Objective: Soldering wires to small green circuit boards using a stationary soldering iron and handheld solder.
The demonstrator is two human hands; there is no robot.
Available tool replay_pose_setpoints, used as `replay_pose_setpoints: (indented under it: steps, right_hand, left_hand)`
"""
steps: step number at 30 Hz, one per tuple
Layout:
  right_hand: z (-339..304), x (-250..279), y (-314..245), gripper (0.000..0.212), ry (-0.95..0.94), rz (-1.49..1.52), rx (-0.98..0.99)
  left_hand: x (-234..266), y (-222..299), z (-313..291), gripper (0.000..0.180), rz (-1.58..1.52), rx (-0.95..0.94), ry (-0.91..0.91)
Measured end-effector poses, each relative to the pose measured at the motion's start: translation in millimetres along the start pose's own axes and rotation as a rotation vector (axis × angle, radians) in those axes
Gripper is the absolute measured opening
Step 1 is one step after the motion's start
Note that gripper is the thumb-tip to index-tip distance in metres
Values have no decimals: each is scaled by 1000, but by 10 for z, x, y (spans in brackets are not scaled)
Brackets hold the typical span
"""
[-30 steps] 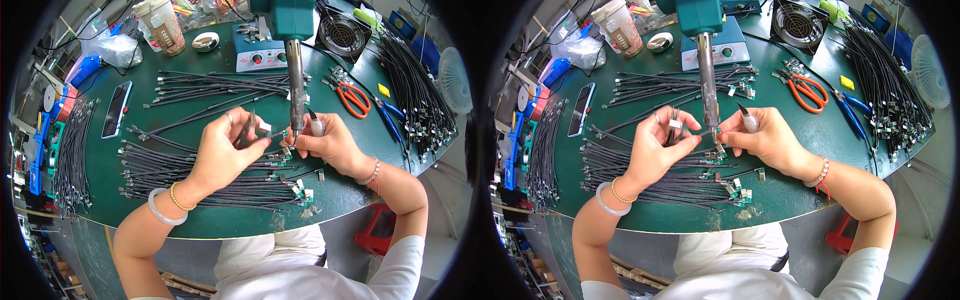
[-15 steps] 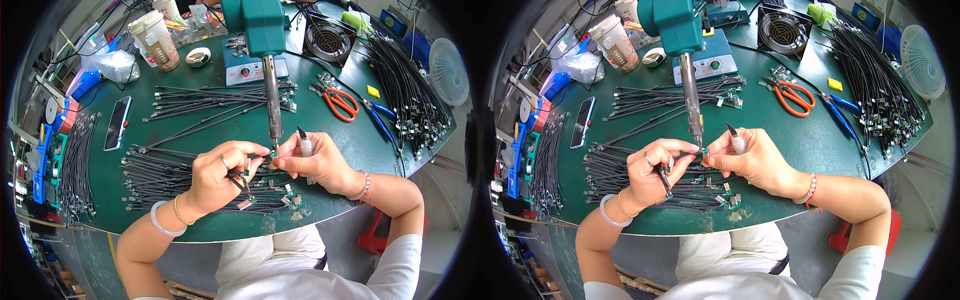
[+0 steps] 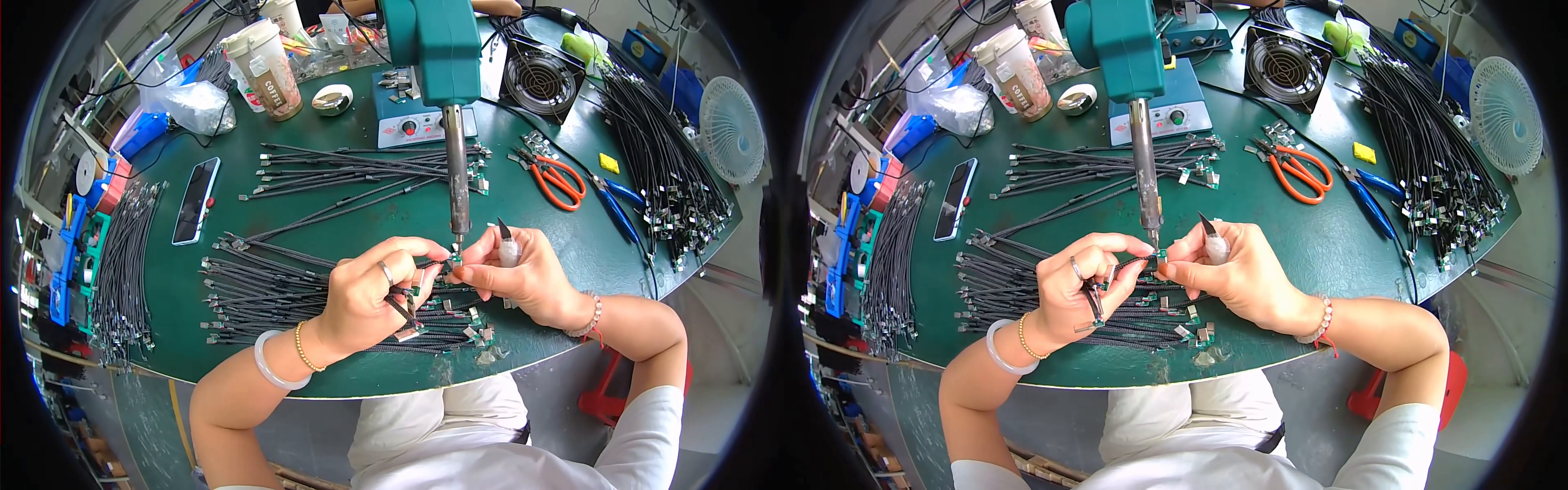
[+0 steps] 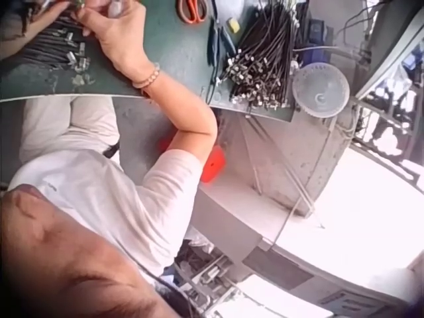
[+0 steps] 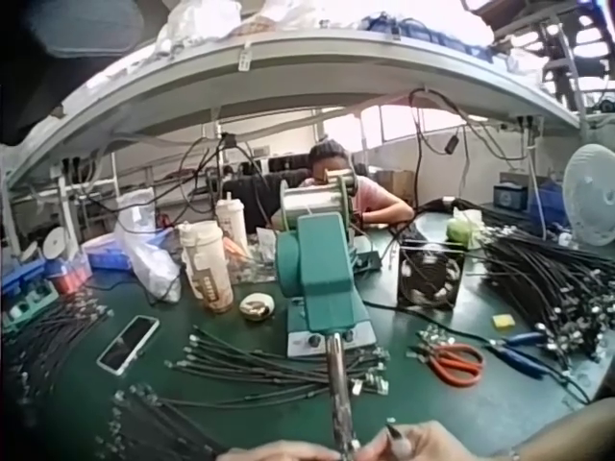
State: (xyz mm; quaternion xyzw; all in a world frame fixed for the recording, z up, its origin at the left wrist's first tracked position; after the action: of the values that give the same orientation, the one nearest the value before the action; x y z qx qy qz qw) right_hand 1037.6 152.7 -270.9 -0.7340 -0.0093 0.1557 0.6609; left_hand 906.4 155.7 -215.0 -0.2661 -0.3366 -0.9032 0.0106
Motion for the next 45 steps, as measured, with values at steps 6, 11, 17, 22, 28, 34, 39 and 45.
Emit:
replay_pose_setpoints:
  steps: [6,11,17,22,28,34,39,45]
  right_hand:
    - [7,-50,-26,14,-8,-27,15]
    - [7,-72,-35,15,-1,-30,6]
    - [-5,-74,-17,13,-6,4,-5]
    - [-10,-77,-46,13,-2,14,-3]
    - [-5,-75,-36,13,-8,-9,-6]
    - [-11,-69,-21,13,-23,57,-16]
    - [-5,-60,-15,12,-26,41,-23]
    - [15,-43,-6,14,-3,38,8]
  left_hand:
    - [32,17,-15,27,23,0,-5]
    - [40,-6,-17,28,-20,-4,-2]
    - [51,-25,-24,28,-66,-15,16]
    - [43,-24,-19,28,-58,-15,16]
    - [29,-42,-33,29,-63,-8,14]
    - [22,-47,-36,29,-67,-21,19]
    - [31,-47,-25,30,-73,-23,20]
    - [51,-16,-6,34,-57,-55,35]
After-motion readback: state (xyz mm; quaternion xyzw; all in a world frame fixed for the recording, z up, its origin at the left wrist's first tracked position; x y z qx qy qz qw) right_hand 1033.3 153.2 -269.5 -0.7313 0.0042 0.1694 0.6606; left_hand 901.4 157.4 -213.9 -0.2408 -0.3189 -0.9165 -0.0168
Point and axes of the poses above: each hand's wrist, its own z-axis towards the middle knuckle, its own x-axis out of the back of the hand, y = z × x, the point moved 8 cm from there along z, towards the middle knuckle, and after that the axes turned 4 degrees about x, right-handed, at the moved point
